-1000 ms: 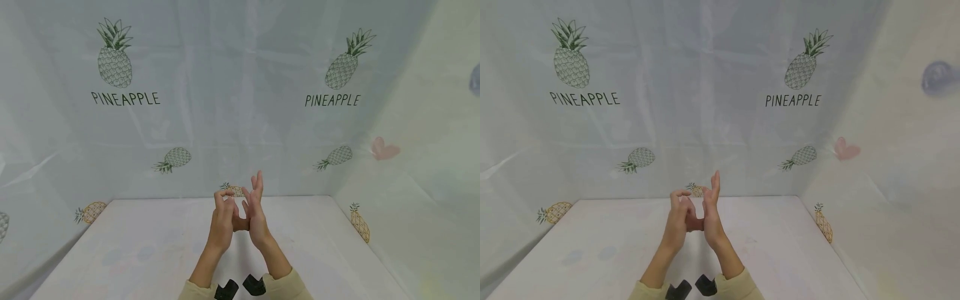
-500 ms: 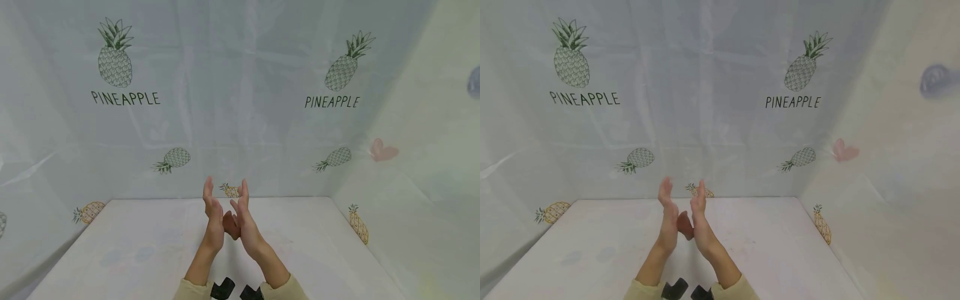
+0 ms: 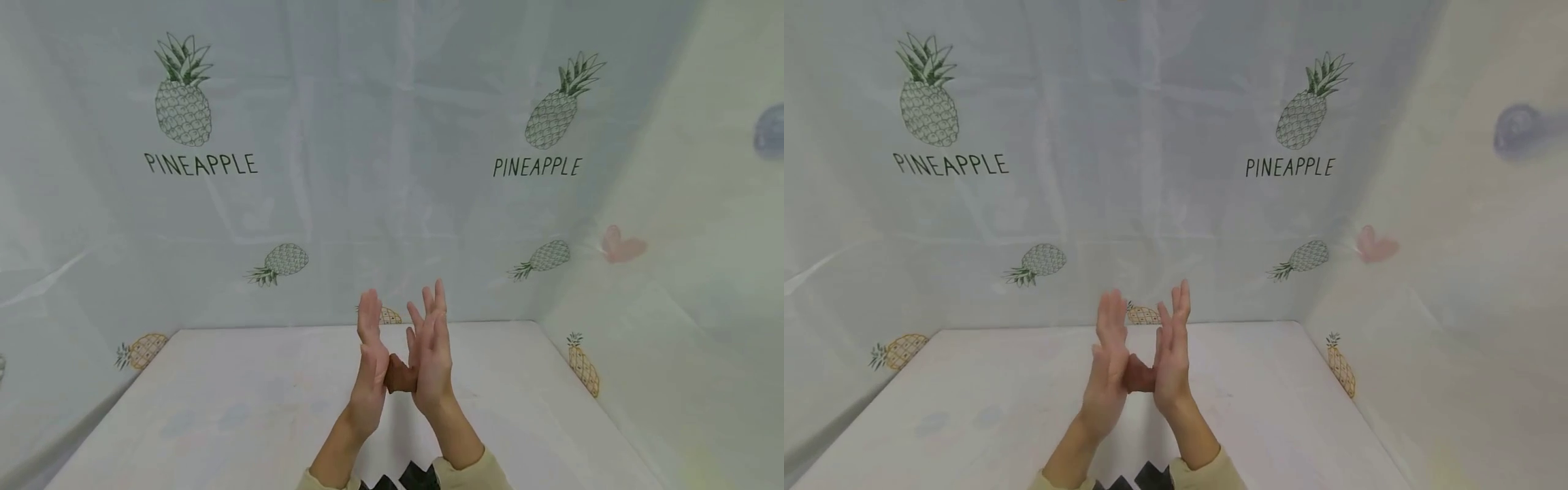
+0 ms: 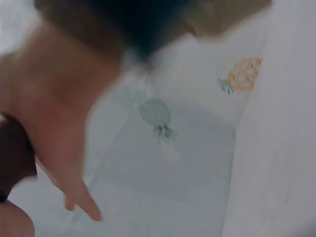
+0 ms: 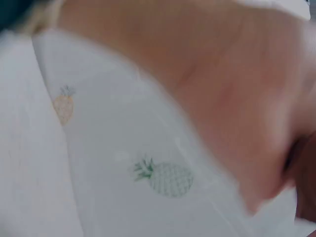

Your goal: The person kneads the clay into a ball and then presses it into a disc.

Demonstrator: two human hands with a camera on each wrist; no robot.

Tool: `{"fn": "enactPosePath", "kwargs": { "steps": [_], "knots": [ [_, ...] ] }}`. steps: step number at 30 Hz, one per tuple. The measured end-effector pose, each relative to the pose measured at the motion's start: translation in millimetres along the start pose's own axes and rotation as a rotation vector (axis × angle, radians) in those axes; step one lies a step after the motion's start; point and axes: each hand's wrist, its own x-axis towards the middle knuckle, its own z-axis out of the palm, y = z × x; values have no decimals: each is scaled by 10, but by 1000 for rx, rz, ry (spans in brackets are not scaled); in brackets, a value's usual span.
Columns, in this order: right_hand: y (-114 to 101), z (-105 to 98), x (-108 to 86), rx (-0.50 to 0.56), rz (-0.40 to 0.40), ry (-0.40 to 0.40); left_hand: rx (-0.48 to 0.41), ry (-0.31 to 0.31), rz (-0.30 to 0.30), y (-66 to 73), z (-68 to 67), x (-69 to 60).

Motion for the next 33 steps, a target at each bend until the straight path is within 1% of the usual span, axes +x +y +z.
{"fn": "enactPosePath", "kwargs": {
  "steps": [1, 3, 5, 6, 8, 9, 10, 11, 13, 14, 16, 19, 21, 23, 24, 26, 27, 28, 29, 30, 31, 33],
  "knots": [
    [14, -19, 14, -3, 6, 2, 2, -9, 28, 21, 21, -5],
    [57, -34, 30, -1, 56, -7, 24, -16, 87, 40, 51, -15],
    [83, -21, 27, 21, 156, -50, 111, 2, 124, 31, 46, -24],
    [85, 0, 16, 31, 214, -77, 164, 18, 131, 14, 27, -26],
    [65, 56, -25, 56, 313, -140, 273, 63, 135, -25, -22, -27],
    [42, 84, -49, 60, 350, -167, 315, 84, 117, -43, -53, -26],
    [13, 113, -71, 68, 378, -181, 339, 99, 86, -58, -80, -28],
    [-14, 137, -89, 66, 387, -185, 350, 104, 64, -68, -101, -30],
    [-67, 158, -110, 64, 361, -172, 340, 92, 11, -94, -124, -41],
    [-91, 156, -111, 53, 333, -154, 323, 80, -12, -107, -124, -48],
    [-135, 126, -101, 39, 255, -121, 274, 45, -78, -119, -100, -57],
    [-168, 38, -64, 2, 106, -88, 205, 14, -187, -131, -38, -66],
    [-172, -32, -31, -17, 8, -74, 142, -11, -265, -116, 16, -68],
    [-160, -110, 11, -27, -107, -42, 81, -45, -318, -93, 72, -73],
    [-157, -145, 31, -27, -169, -18, 55, -71, -331, -75, 104, -74],
    [-140, -209, 73, -29, -282, 37, 7, -127, -332, -45, 170, -82],
    [-131, -234, 89, -27, -315, 63, -4, -147, -313, -35, 202, -85],
    [-125, -249, 99, -23, -331, 81, -11, -160, -278, -30, 228, -90],
    [-118, -259, 102, -23, -320, 91, -8, -163, -236, -23, 248, -96],
    [-113, -258, 100, -25, -285, 92, -2, -157, -189, -22, 260, -102],
    [-104, -253, 91, -23, -228, 75, 9, -142, -143, -26, 260, -107],
    [-100, -214, 52, -9, -68, 11, 30, -102, -56, -29, 235, -109]
  ]
}}
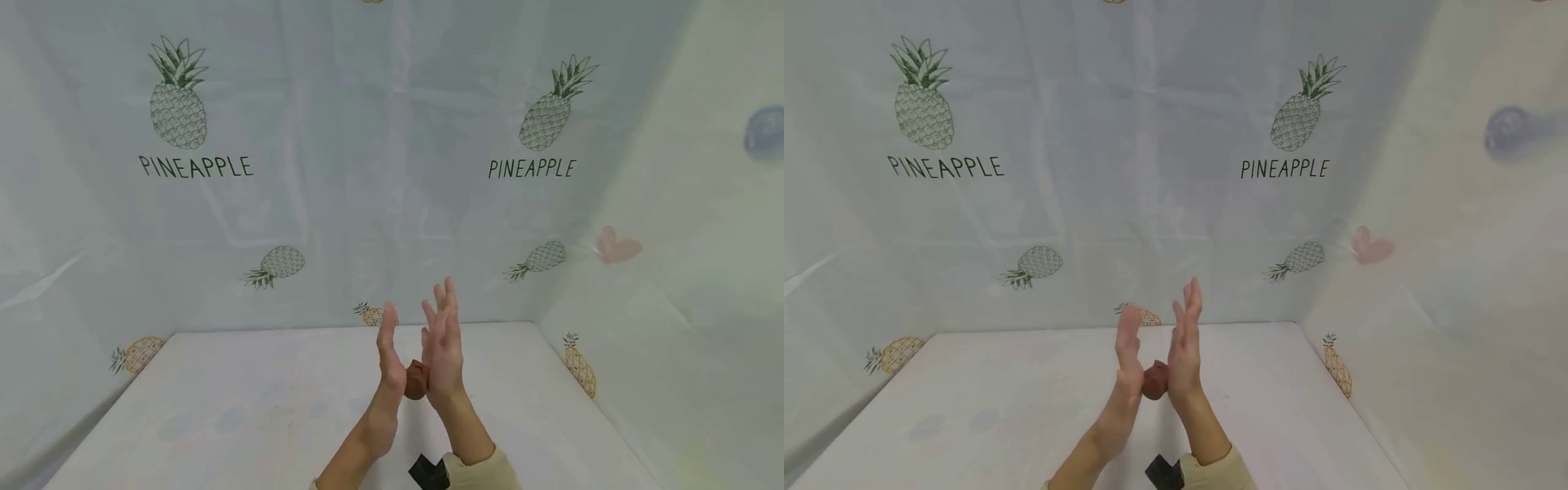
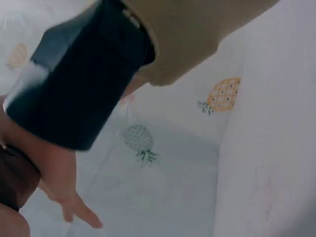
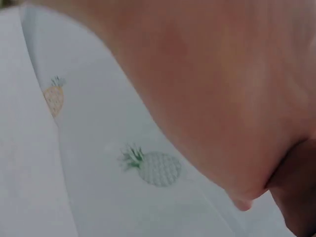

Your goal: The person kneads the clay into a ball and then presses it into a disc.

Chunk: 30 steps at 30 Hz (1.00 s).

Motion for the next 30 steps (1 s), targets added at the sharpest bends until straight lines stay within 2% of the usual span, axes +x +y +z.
{"fn": "enactPosePath", "kwargs": {
  "steps": [2, 4, 5, 7, 9, 10, 11, 14, 16, 18, 22, 24, 27, 30],
  "knots": [
    [1, 65, -56, 15, 164, -85, 13, 33, 40, 6, -66, -4],
    [-13, 147, -117, 25, 290, -169, 15, 49, 62, 5, -155, 0],
    [-22, 191, -146, 30, 332, -205, 3, 51, 63, 3, -205, 3],
    [-42, 280, -202, 51, 367, -266, -22, 66, 36, -2, -305, 5],
    [-51, 363, -251, 70, 344, -296, -29, 110, -4, -16, -390, 8],
    [-50, 397, -271, 90, 313, -301, 0, 150, -29, -20, -420, 8],
    [-47, 426, -289, 105, 272, -298, 2, 178, -62, -30, -441, 8],
    [-20, 469, -305, 119, 116, -237, 109, 263, -141, -51, -439, 16],
    [3, 455, -288, 110, 18, -188, 136, 259, -158, -66, -392, 20],
    [24, 412, -258, 79, -56, -144, 92, 211, -153, -72, -323, 22],
    [32, 294, -198, -6, -149, -103, -50, 104, -96, -40, -178, 14],
    [31, 235, -165, -35, -168, -96, -60, 75, -43, 2, -115, 13],
    [40, 179, -117, -46, -131, -106, -55, 35, 56, 57, -61, 21],
    [87, 193, -109, -29, 0, -145, -34, 38, 112, 69, -98, 40]
  ]
}}
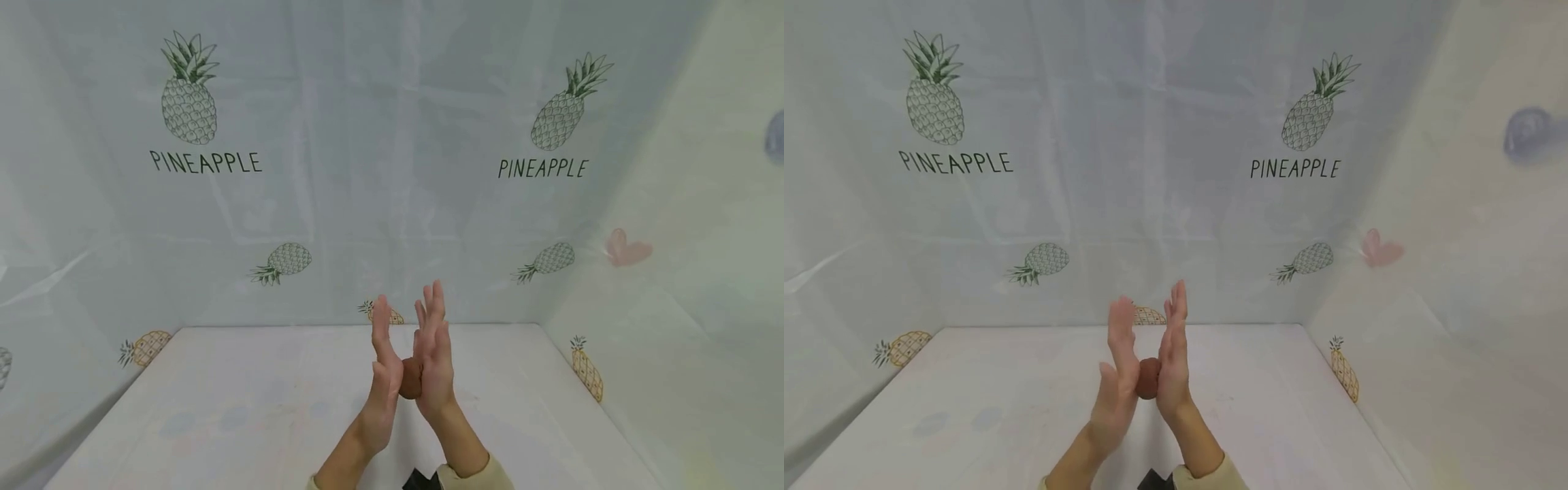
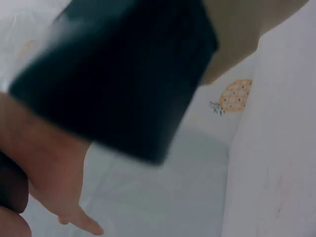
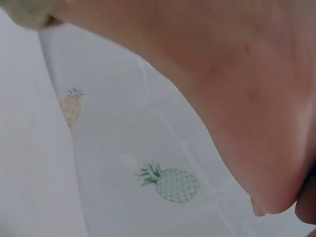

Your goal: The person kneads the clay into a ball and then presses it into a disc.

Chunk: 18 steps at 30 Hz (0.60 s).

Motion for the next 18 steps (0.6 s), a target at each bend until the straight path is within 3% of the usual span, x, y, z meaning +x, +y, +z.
{"fn": "enactPosePath", "kwargs": {
  "steps": [5, 8, 11, 14, 16, 18],
  "knots": [
    [36, 152, -78, 64, 229, -147, 51, 100, 18, -17, -199, 34],
    [-24, 223, -109, 88, 280, -235, 124, 167, -21, -23, -304, 52],
    [-120, 244, -115, 91, 237, -248, 178, 210, -117, -69, -350, 51],
    [-196, 210, -111, 72, 115, -209, 203, 234, -236, -159, -311, 15],
    [-223, 158, -100, 34, 14, -179, 205, 206, -291, -210, -244, -10],
    [-239, 88, -74, -32, -103, -142, 194, 140, -332, -241, -166, -38]
  ]
}}
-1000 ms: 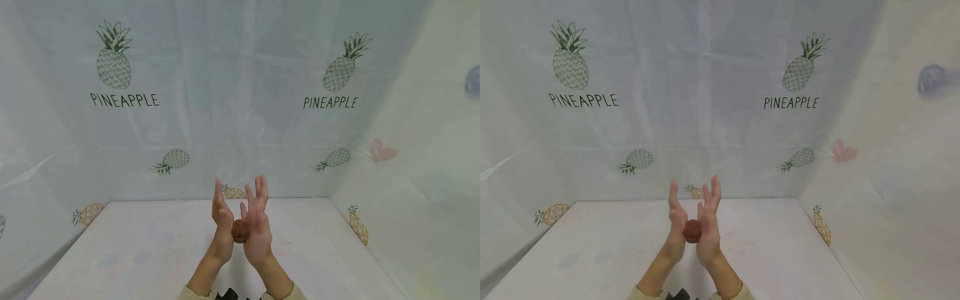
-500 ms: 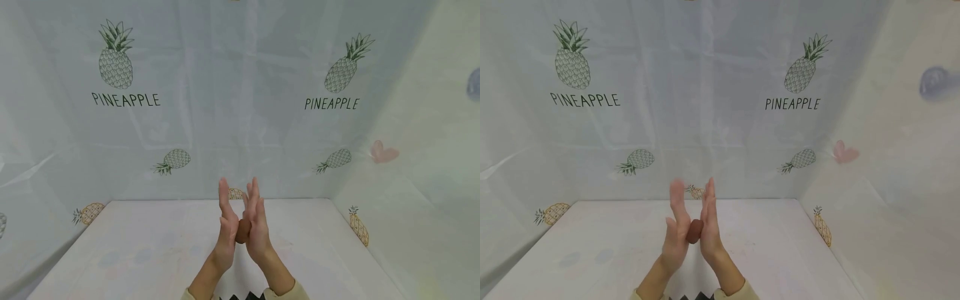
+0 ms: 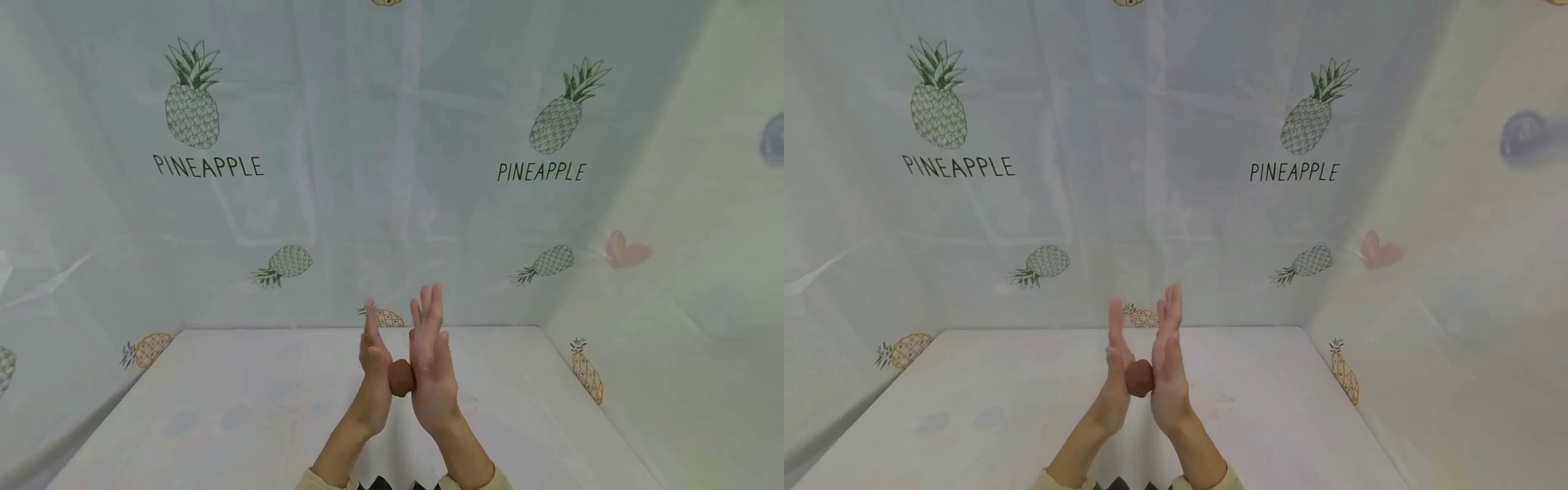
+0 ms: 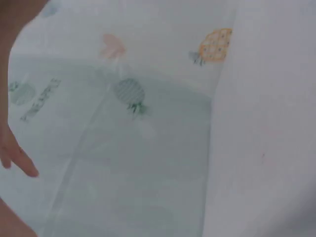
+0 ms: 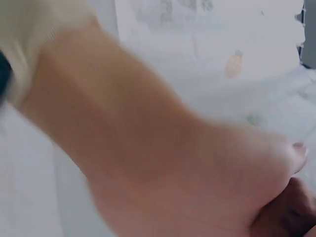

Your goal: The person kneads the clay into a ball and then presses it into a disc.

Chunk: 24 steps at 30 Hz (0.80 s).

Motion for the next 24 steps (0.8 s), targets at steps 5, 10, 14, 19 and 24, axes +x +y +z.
{"fn": "enactPosePath", "kwargs": {
  "steps": [5, 10, 14, 19, 24],
  "knots": [
    [53, -196, 75, -202, -189, 78, -117, -225, -4, 42, 111, -61],
    [200, -228, 65, -166, 9, 47, -252, -232, 135, 186, 46, -57],
    [278, -118, 19, -153, 197, -31, -246, -154, 202, 250, -73, -44],
    [221, 48, -28, -38, 346, -177, -153, -22, 203, 225, -226, 12],
    [123, 164, -54, 79, 386, -247, -63, 139, 168, 127, -294, 53]
  ]
}}
